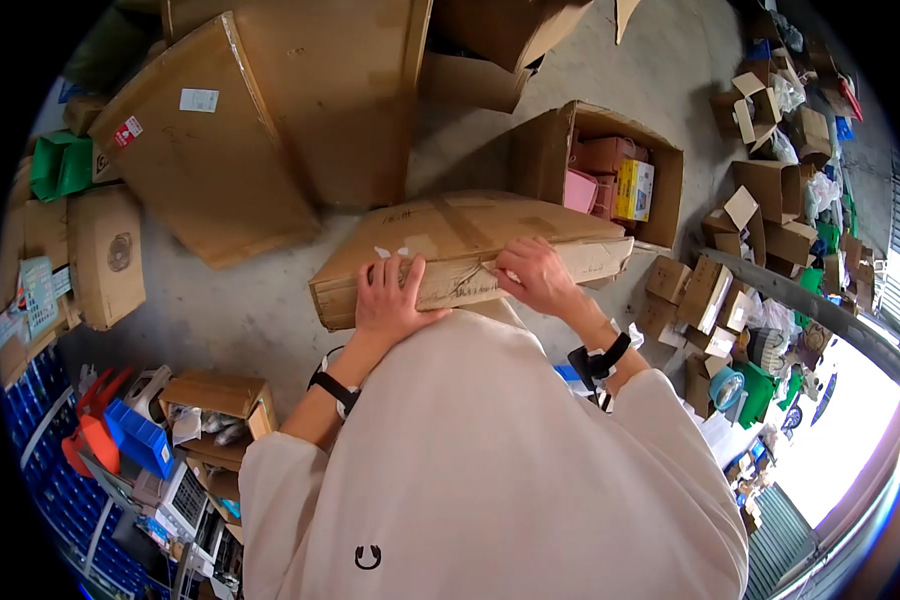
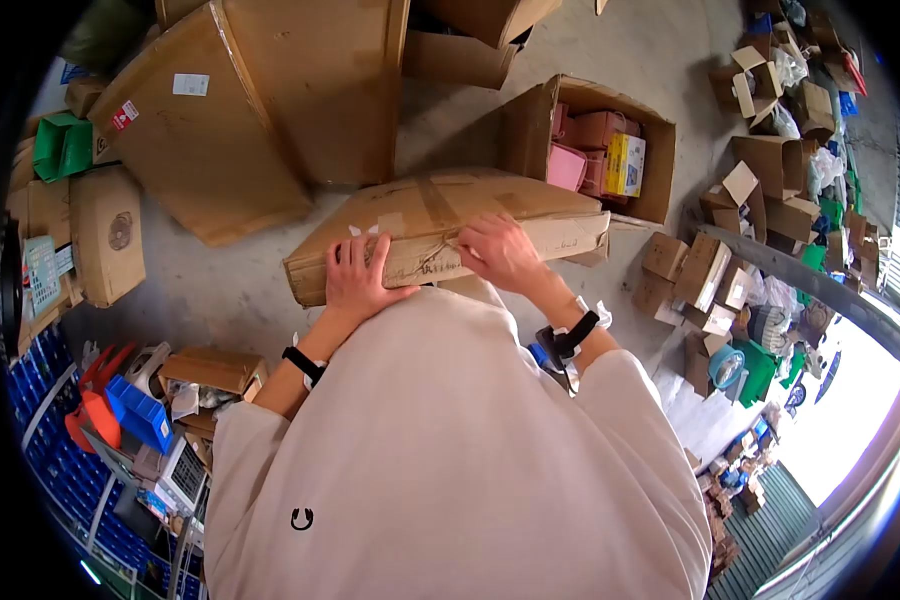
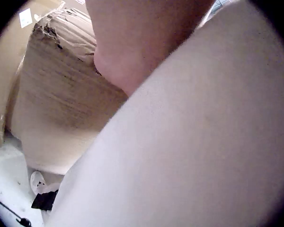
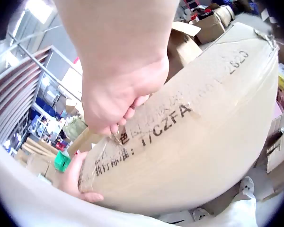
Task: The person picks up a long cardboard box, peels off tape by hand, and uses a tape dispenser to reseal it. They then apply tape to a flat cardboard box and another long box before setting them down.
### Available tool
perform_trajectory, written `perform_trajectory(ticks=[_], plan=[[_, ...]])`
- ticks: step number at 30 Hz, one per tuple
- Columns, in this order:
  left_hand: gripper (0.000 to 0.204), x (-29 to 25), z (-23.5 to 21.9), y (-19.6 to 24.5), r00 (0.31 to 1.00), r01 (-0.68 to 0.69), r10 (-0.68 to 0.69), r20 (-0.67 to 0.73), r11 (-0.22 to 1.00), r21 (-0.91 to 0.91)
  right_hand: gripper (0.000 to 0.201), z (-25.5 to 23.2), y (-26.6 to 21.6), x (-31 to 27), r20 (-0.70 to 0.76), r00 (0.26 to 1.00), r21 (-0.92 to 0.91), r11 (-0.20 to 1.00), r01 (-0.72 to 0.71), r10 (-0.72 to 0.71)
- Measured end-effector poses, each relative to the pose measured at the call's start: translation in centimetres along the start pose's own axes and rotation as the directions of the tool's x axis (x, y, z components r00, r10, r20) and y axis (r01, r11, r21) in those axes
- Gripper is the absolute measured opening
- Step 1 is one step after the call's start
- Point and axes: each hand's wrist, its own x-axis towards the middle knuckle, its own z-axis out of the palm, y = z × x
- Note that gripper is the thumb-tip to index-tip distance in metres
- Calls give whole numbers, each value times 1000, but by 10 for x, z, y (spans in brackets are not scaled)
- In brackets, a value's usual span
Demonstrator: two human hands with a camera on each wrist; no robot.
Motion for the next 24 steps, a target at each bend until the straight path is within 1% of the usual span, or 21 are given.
perform_trajectory(ticks=[1,4,6,7,8,9,10,11,12,13,14,15,16,17,18,20,21,22,23,24], plan=[[97,0,0,1,1000,0,0,1,1000,0,11,-1,1,-1,24,999,43,999,-25,24],[97,2,-3,3,1000,-8,8,-5,1000,3,12,-1,7,1,-1,997,115,990,-79,80],[96,9,1,-4,1000,-16,16,-10,1000,15,15,-1,14,3,53,959,218,934,-282,277],[96,9,2,-4,1000,-15,15,-2,1000,18,17,-2,16,-2,95,923,264,885,-384,372],[95,2,1,-1,1000,-8,8,16,1000,18,18,-4,24,-7,-60,874,582,728,-362,482],[95,-3,0,2,1000,-7,7,18,1000,12,20,-13,43,-7,-169,773,827,515,-226,612],[95,-3,0,2,1000,-7,7,7,1000,16,22,-27,67,-1,-221,638,959,284,5,737],[94,-3,0,2,1000,-12,12,-2,1000,20,18,-49,94,-3,-320,716,942,130,309,620],[94,-5,0,4,1000,-18,18,-9,999,28,11,-83,70,13,-271,476,953,162,257,837],[94,-7,-1,5,1000,-13,13,-6,1000,20,8,-96,73,12,-363,550,929,340,147,752],[94,-8,-1,7,1000,-8,8,-1,1000,11,8,-98,72,12,-329,581,898,437,-52,745],[95,-9,0,9,1000,1,-1,3,1000,0,9,-97,69,13,-287,606,819,518,-248,742],[95,-9,1,10,1000,1,-1,4,1000,-2,10,-90,65,16,-304,668,656,658,-370,679],[95,-11,2,11,1000,4,-4,6,1000,-3,12,-77,62,19,-295,733,452,766,-458,613],[95,-12,2,11,1000,9,-9,8,1000,-3,13,-63,58,23,-263,794,221,836,-503,548],[95,-11,1,12,1000,10,-10,7,1000,2,13,-34,46,37,-149,891,177,898,-403,429],[95,-10,0,11,1000,9,-9,7,1000,7,16,-17,52,44,-64,944,115,942,-316,324],[95,-9,-1,10,1000,10,-10,1,1000,7,18,0,61,53,26,975,63,973,-221,219],[96,-6,-1,9,1000,10,-10,-4,1000,5,20,14,62,64,189,958,53,972,-228,215],[96,-4,0,8,1000,9,-9,-11,1000,4,22,28,61,76,347,915,42,972,-233,205]])
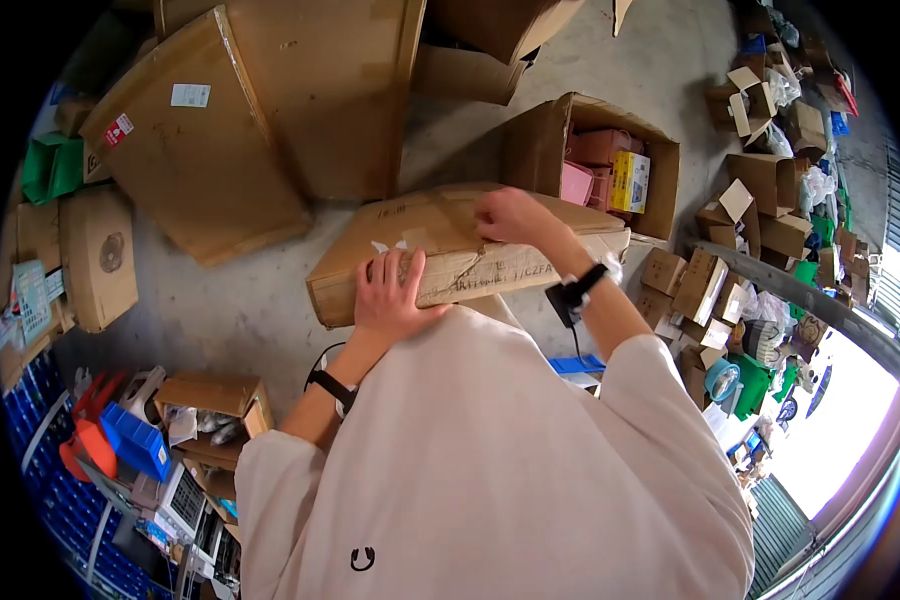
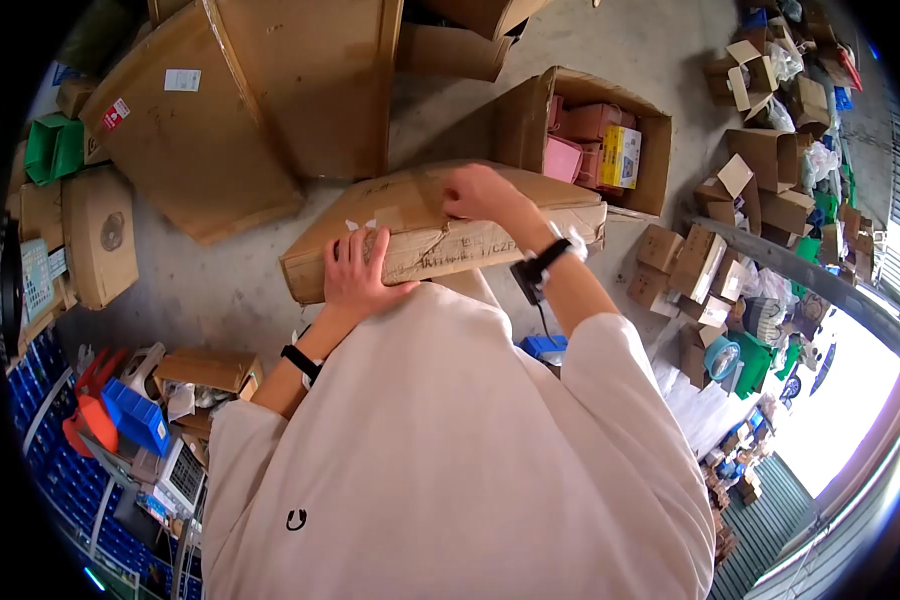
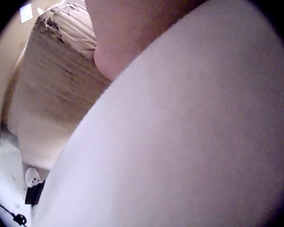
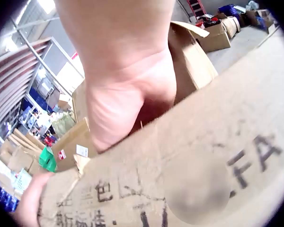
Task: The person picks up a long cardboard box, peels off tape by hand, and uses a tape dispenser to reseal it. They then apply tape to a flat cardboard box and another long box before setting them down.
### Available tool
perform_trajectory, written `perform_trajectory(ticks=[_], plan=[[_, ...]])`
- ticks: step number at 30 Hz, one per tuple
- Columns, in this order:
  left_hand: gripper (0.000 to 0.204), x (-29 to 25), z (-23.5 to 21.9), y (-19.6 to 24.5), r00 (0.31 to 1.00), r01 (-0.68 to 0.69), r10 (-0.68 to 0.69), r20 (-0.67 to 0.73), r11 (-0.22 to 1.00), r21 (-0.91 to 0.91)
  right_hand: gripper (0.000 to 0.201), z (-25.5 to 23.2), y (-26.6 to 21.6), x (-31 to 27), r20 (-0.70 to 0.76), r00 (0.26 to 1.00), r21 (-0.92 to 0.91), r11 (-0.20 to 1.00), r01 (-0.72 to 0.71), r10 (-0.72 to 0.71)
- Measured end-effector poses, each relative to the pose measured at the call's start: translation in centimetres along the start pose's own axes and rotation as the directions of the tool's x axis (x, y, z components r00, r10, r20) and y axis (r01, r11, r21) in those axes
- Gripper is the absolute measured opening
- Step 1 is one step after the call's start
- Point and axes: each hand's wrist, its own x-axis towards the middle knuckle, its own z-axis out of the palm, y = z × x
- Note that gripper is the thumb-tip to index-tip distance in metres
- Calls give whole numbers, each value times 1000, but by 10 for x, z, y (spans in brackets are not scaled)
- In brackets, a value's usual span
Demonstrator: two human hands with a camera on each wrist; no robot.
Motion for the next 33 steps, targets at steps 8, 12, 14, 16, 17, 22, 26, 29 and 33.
perform_trajectory(ticks=[8,12,14,16,17,22,26,29,33], plan=[[94,1,4,-6,1000,15,-16,22,1000,18,31,-3,-34,30,210,976,77,995,-69,51],[94,2,0,-4,1000,20,-20,13,1000,2,37,33,18,13,117,980,48,987,154,-158],[95,2,1,-4,999,28,-28,34,1000,-7,38,21,14,3,89,991,150,985,89,-103],[96,1,3,-4,999,35,-35,37,999,-7,36,-10,-12,-17,154,979,331,927,-179,134],[96,1,2,-4,999,31,-31,32,999,-7,33,-15,-13,-22,122,983,332,928,-169,135],[96,3,-1,-4,998,34,-33,56,999,-14,25,-38,-12,-57,-60,994,92,992,-90,95],[102,7,-5,-4,997,37,-38,68,999,11,22,-38,-10,-95,-256,955,258,962,-82,151],[107,12,-12,-5,998,15,-16,66,1000,11,22,-24,6,-153,-288,850,787,614,-51,440],[111,14,-11,-8,991,10,-15,136,999,35,31,69,78,-260,18,764,989,99,-107,645]])
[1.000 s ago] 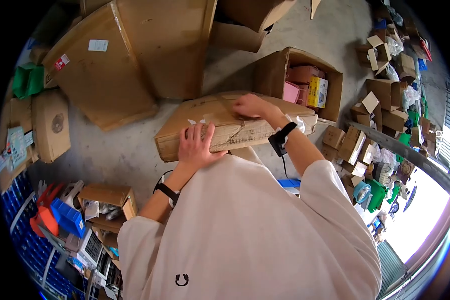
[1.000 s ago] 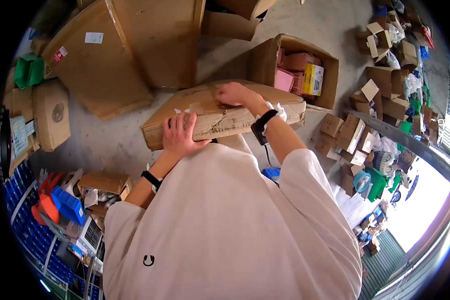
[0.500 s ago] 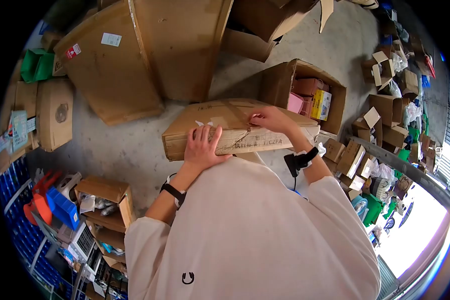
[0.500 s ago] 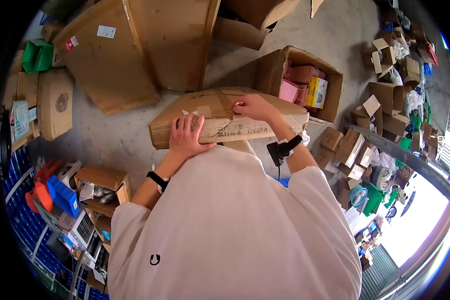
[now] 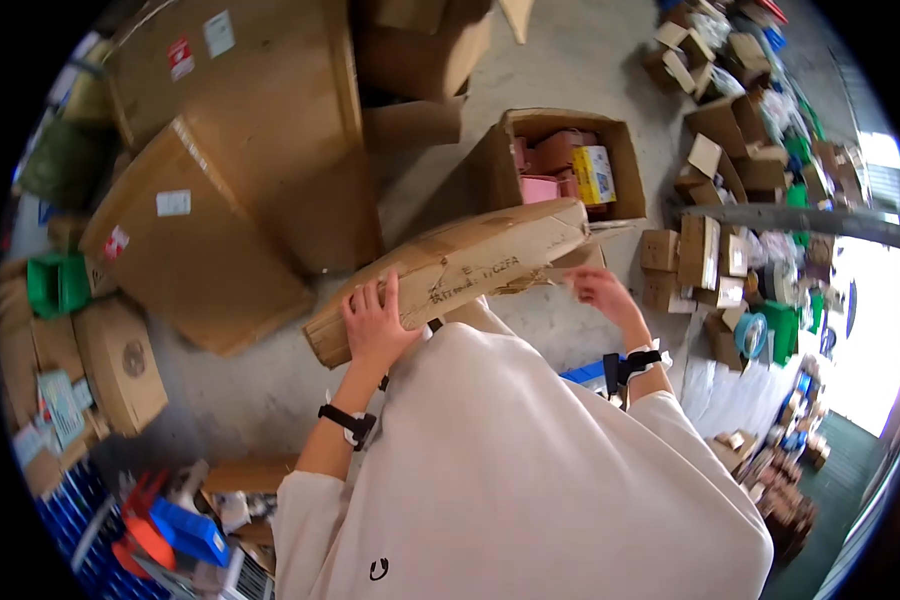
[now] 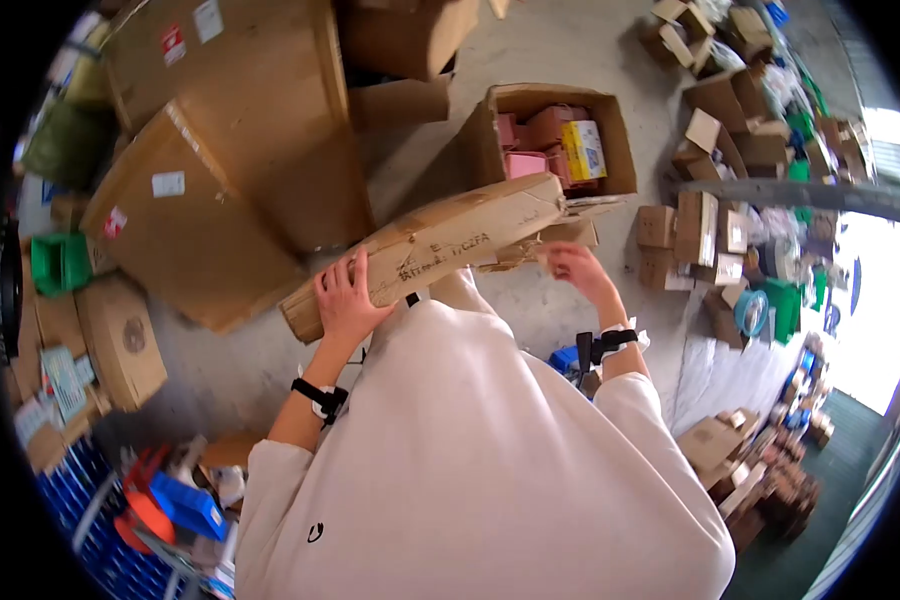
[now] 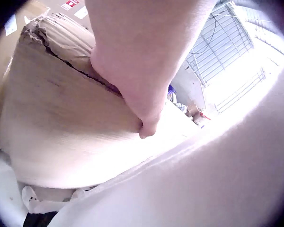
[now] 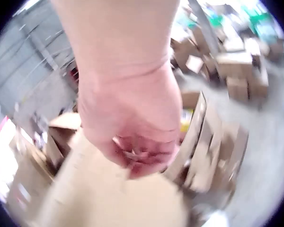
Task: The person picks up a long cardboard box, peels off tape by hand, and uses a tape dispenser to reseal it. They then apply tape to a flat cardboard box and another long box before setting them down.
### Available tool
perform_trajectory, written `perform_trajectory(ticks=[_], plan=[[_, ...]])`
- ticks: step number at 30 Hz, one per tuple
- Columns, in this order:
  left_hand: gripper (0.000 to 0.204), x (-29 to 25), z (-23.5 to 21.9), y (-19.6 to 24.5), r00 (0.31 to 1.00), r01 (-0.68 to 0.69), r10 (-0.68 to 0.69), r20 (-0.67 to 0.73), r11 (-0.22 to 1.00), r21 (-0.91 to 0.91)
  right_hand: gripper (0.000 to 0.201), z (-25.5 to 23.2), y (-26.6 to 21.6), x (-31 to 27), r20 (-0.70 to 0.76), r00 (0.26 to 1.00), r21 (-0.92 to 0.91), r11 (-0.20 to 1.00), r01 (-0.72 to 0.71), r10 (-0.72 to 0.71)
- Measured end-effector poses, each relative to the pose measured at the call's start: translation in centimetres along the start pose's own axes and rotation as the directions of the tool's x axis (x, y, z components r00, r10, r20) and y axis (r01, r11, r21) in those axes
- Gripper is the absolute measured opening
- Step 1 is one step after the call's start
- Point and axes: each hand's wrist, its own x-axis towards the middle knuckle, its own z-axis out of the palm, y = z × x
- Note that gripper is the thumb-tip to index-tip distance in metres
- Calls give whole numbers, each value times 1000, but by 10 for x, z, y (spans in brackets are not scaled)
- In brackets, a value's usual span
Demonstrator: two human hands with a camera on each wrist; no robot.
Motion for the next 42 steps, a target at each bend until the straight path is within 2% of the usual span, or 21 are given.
perform_trajectory(ticks=[1,2,3,5,8,11,14,17,21,24,27,28,30,32,34,36,37,38,39,41,42], plan=[[107,1,1,0,999,-16,16,-33,1000,18,32,-21,41,-3,-158,987,-680,722,-124,21],[104,4,1,0,1000,-24,24,-16,999,24,33,-28,60,-11,-236,969,-863,475,-175,-72],[102,8,0,-1,999,-35,35,1,999,31,33,-34,77,-19,-310,937,-941,191,-278,-163],[96,11,-3,-1,997,-76,75,22,996,54,31,-18,100,-42,-368,858,-871,457,-183,-358],[97,12,-6,-1,994,-104,101,41,991,84,29,24,88,-55,-448,826,-817,532,-223,-341],[98,12,-8,1,993,-108,102,58,988,113,29,44,105,-55,-557,753,-705,679,-206,-351],[99,12,-6,0,992,-118,112,55,983,138,29,39,155,-52,-477,868,-525,837,-154,-140],[99,11,-5,0,990,-141,140,16,978,157,27,44,220,-77,-491,870,-394,899,-191,-31],[102,15,-3,2,988,-135,115,104,968,213,36,41,308,-113,-441,895,-662,648,-377,69],[106,18,-12,8,973,-231,223,64,952,199,42,52,266,-142,-423,890,-597,687,-415,169],[110,21,-13,11,968,-106,65,242,981,161,54,35,288,-89,-407,902,-723,653,-224,-142],[109,18,-10,11,969,-118,76,234,978,172,56,35,272,-78,-385,891,-725,677,-131,-240],[108,14,-3,5,980,-128,93,177,972,197,61,48,200,-56,-328,823,-734,674,87,-464],[109,13,-2,6,970,-104,61,234,979,177,63,51,146,-41,-187,781,-688,647,330,-596],[109,16,-11,16,968,-101,62,245,983,152,64,57,90,-58,-112,752,-648,622,440,-649],[110,10,-15,18,973,-98,66,222,986,135,61,50,51,-85,-39,726,-679,551,485,-687],[111,12,-19,23,972,-63,29,235,989,135,60,45,47,-89,-15,707,-691,519,504,-707],[111,14,-19,21,983,-64,40,178,989,132,59,43,49,-90,6,690,-700,490,520,-724],[111,16,-13,16,991,-64,47,128,989,132,59,34,62,-81,21,724,-687,516,511,-689],[111,10,-7,1,998,-32,24,55,987,160,62,23,80,-87,6,766,-802,454,388,-643],[111,15,-2,-3,1000,-4,1,14,984,179,61,13,99,-81,36,824,-852,413,321,-566]])
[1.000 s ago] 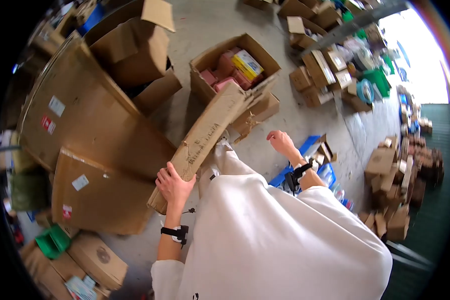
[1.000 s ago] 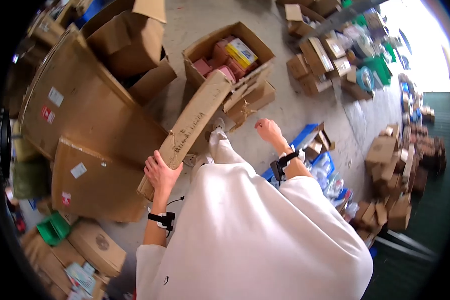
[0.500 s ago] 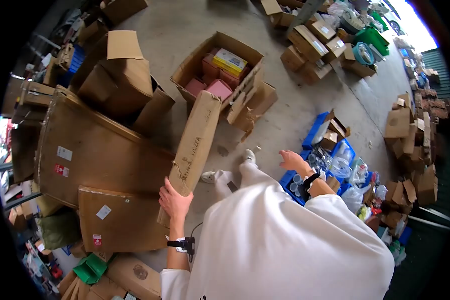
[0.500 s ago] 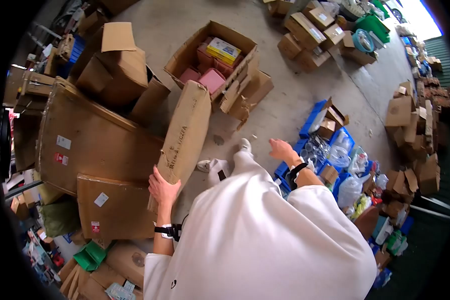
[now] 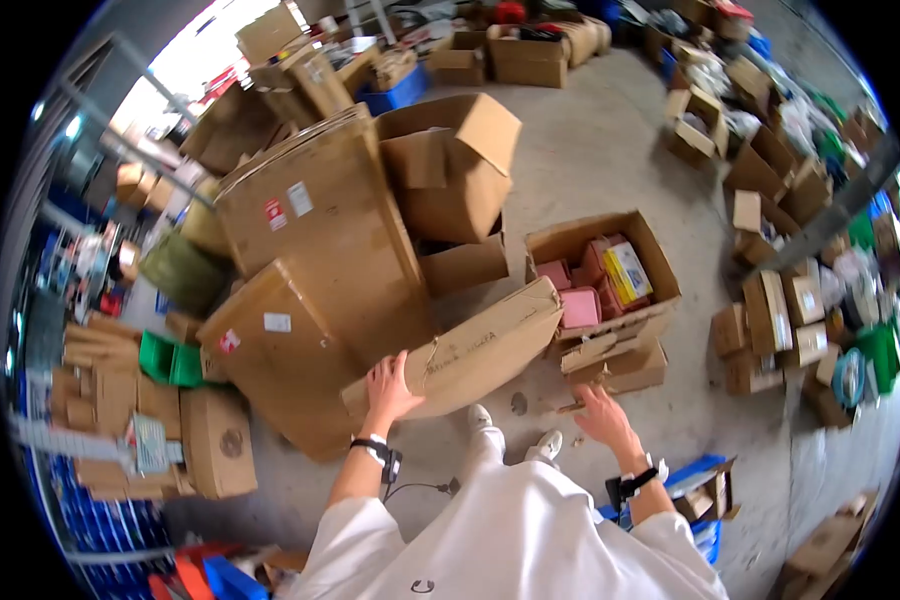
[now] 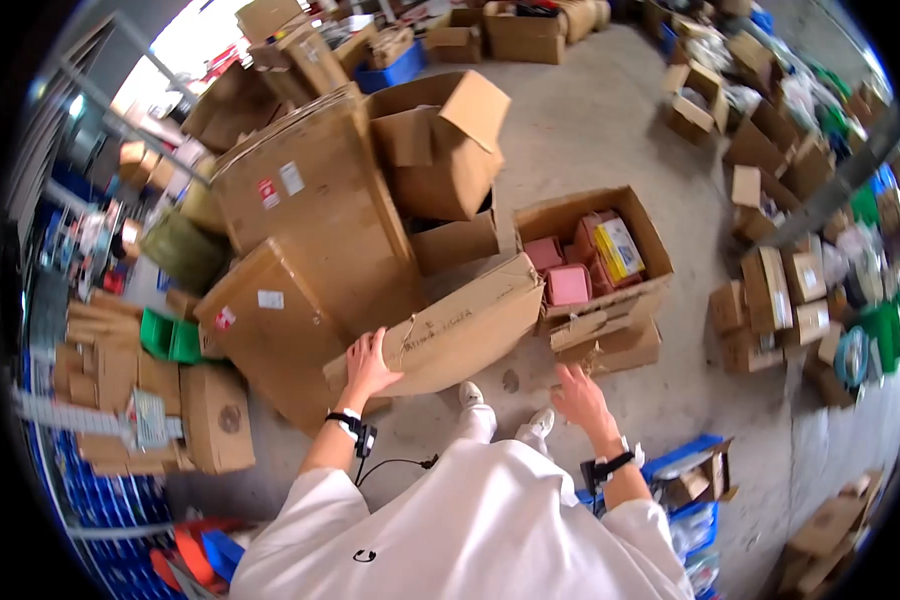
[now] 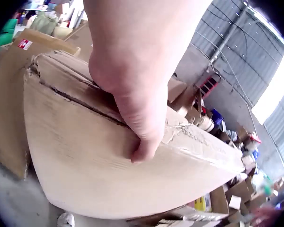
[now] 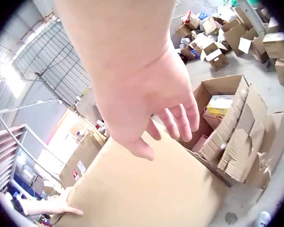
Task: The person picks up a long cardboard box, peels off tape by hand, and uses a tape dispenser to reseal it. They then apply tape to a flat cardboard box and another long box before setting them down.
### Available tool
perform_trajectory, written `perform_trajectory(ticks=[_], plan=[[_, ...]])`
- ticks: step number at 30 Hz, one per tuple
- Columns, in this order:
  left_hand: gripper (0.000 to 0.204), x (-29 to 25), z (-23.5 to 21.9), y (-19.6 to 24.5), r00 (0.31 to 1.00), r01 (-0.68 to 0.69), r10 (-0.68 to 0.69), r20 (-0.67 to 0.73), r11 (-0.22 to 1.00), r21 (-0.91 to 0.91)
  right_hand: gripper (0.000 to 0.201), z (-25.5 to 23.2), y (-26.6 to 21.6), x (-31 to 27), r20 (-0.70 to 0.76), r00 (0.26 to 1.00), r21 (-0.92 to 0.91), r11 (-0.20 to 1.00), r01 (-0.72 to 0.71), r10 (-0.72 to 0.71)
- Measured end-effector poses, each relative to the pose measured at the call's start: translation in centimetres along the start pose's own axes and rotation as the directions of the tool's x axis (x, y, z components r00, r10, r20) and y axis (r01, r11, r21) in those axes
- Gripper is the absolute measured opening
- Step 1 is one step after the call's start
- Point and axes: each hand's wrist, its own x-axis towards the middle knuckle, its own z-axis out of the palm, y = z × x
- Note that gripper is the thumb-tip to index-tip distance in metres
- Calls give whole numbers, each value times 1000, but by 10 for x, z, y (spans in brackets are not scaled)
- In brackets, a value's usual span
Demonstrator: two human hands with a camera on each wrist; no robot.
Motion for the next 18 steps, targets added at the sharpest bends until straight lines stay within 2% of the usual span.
perform_trajectory(ticks=[1,3,5,7,9,11,12,13,14,15,16,17,18], plan=[[112,8,5,-1,999,25,-24,-39,1000,12,60,14,25,-4,87,996,-100,995,-29,38],[113,24,11,-6,995,101,-101,-9,995,25,53,26,64,-17,301,954,-27,1000,-13,20],[116,49,8,-19,982,163,-165,87,986,25,43,34,91,-33,327,938,8,992,-127,118],[117,76,-1,-32,967,198,-202,156,979,38,39,49,129,-46,289,942,-63,985,-159,171],[118,106,-2,-48,948,231,-236,212,972,48,35,56,151,-61,204,936,-77,958,-276,286],[117,143,-1,-68,933,274,-277,230,961,46,29,84,207,-85,112,987,-24,993,-118,120],[116,161,1,-78,923,296,-298,243,954,43,25,106,237,-102,174,984,-320,947,29,28],[111,181,-1,-87,895,344,-333,296,939,14,22,123,262,-114,256,966,-573,797,189,-45],[110,207,-1,-102,877,382,-367,310,924,10,15,125,256,-128,153,970,-295,946,-138,189],[109,226,3,-115,855,420,-398,333,908,7,14,125,266,-141,285,949,-146,984,-98,137],[108,245,10,-126,830,455,-425,362,891,4,14,106,244,-144,438,899,-320,938,132,23],[107,266,9,-138,811,482,-444,380,876,-7,14,99,228,-136,463,863,-203,972,-117,201],[104,284,12,-152,796,508,-458,396,861,-27,14,94,214,-126,471,779,-27,889,-457,414]])
